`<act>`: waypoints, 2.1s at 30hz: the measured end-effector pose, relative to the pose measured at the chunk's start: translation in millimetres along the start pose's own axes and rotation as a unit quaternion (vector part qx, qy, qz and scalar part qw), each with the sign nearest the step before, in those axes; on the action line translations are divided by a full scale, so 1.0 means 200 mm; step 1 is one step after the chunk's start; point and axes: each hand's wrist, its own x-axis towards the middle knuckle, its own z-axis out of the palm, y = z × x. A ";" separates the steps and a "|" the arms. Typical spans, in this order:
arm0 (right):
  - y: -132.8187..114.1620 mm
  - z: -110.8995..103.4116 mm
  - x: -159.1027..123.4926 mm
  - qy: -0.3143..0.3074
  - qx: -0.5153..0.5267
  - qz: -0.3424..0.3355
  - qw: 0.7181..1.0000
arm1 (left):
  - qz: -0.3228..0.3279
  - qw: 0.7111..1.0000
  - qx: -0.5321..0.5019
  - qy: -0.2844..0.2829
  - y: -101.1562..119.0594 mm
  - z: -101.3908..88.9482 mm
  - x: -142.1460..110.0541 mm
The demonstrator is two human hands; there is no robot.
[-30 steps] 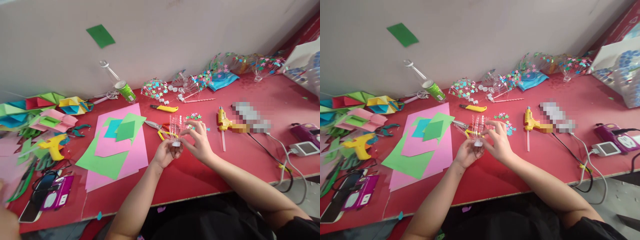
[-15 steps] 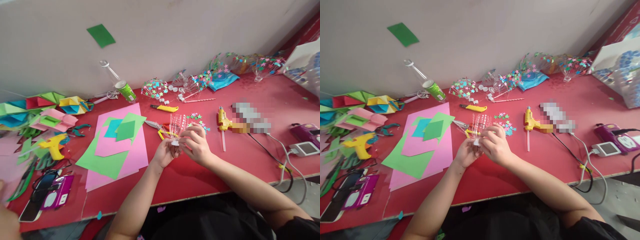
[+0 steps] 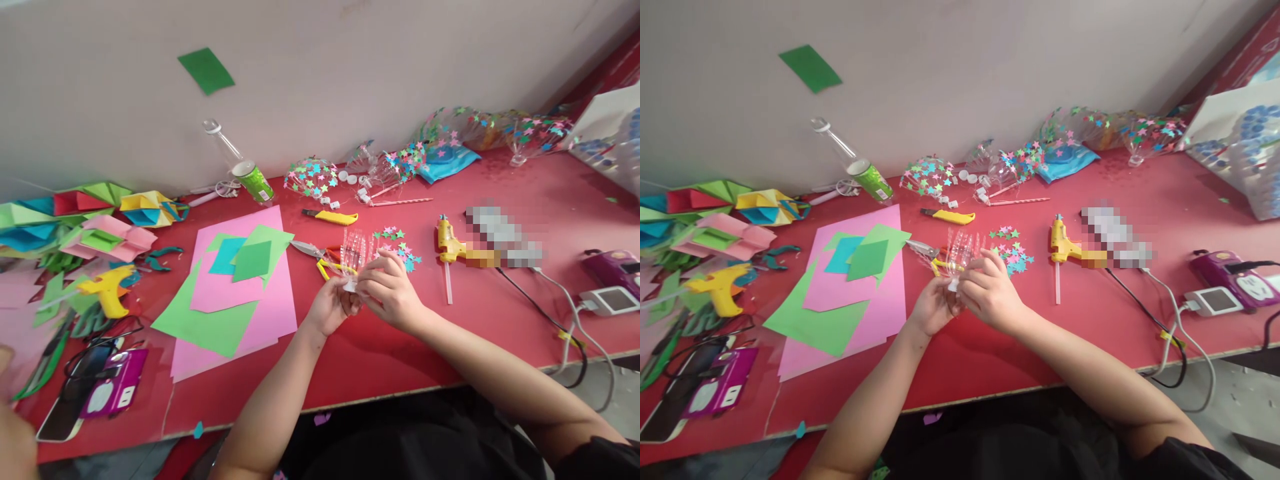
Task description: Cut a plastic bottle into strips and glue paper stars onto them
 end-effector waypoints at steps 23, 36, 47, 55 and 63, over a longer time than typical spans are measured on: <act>0.07 -0.04 -0.01 0.159 0.226 0.254 0.927 | 0.235 0.963 0.133 0.007 0.00 -0.03 0.01; 0.09 -0.07 0.01 0.111 0.344 0.384 0.849 | 0.251 0.942 0.215 0.055 0.00 -0.08 0.05; 0.12 -0.14 0.05 0.128 0.332 0.343 0.870 | 0.221 0.948 0.220 0.067 0.00 -0.05 0.04; 0.18 -0.20 0.14 0.025 0.335 0.399 0.853 | 0.231 0.962 0.140 0.033 0.05 -0.01 -0.01; 0.22 -0.04 0.13 -0.043 0.494 0.412 0.765 | 0.222 0.964 0.140 0.035 0.04 -0.03 0.00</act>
